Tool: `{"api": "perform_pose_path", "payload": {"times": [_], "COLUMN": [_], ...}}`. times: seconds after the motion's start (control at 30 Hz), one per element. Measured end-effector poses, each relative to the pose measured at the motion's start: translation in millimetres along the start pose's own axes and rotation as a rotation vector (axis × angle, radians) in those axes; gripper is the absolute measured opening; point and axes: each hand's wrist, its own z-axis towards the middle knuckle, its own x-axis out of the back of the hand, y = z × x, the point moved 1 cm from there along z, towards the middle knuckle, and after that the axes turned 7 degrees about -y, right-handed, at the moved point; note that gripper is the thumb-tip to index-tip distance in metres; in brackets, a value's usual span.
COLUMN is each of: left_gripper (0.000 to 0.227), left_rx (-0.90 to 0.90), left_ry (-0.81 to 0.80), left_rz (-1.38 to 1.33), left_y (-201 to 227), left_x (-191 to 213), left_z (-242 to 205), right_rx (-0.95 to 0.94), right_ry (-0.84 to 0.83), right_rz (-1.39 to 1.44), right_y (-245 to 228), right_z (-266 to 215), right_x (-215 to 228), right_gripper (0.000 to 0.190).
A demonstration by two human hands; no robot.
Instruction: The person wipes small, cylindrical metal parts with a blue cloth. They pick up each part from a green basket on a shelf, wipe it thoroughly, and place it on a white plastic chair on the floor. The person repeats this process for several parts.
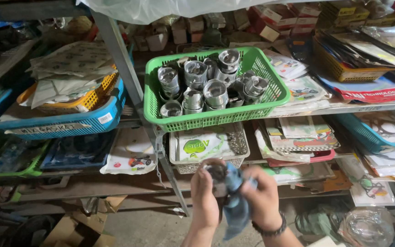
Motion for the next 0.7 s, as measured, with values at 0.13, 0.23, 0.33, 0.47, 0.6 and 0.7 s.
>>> {"api": "perform_pose_path", "payload": {"times": [0.13,0.23,0.33,0.47,0.6,0.7], "left_gripper": [0.052,0.051,0.050,0.048,0.056,0.065], "left_rx": [-0.056,-0.112,-0.136,-0.195,-0.202,-0.314], "left_ry": [-0.036,0.081,0.137,0.022,0.108,0.039], "left_rz": [0.143,0.215,0.002,0.234,0.295,0.101], "left_y": [2,-12,-12,10,16,4], "left_x": [-10,-6,-12,-34,-33,-34], "left_z": [7,17,22,13,17,17], "right_rx": [-0.128,-0.118,0.109,0.004,-0.060,-0.254], "right_ry": [0.121,0.277,-0.030,0.296,0.243,0.176], "right_rz": [0.353,-0.020,-0.104,0.056,0.429,0.460], "right_y": [-31,-42,-48,-41,-16,-34], "right_z": [13,-1,2,6,-20,-12], "right_x": [-31,-48,-46,-33,-37,-36], "right_gripper": [0.003,0.005,0.013,0.009,0.021,0.018]}}
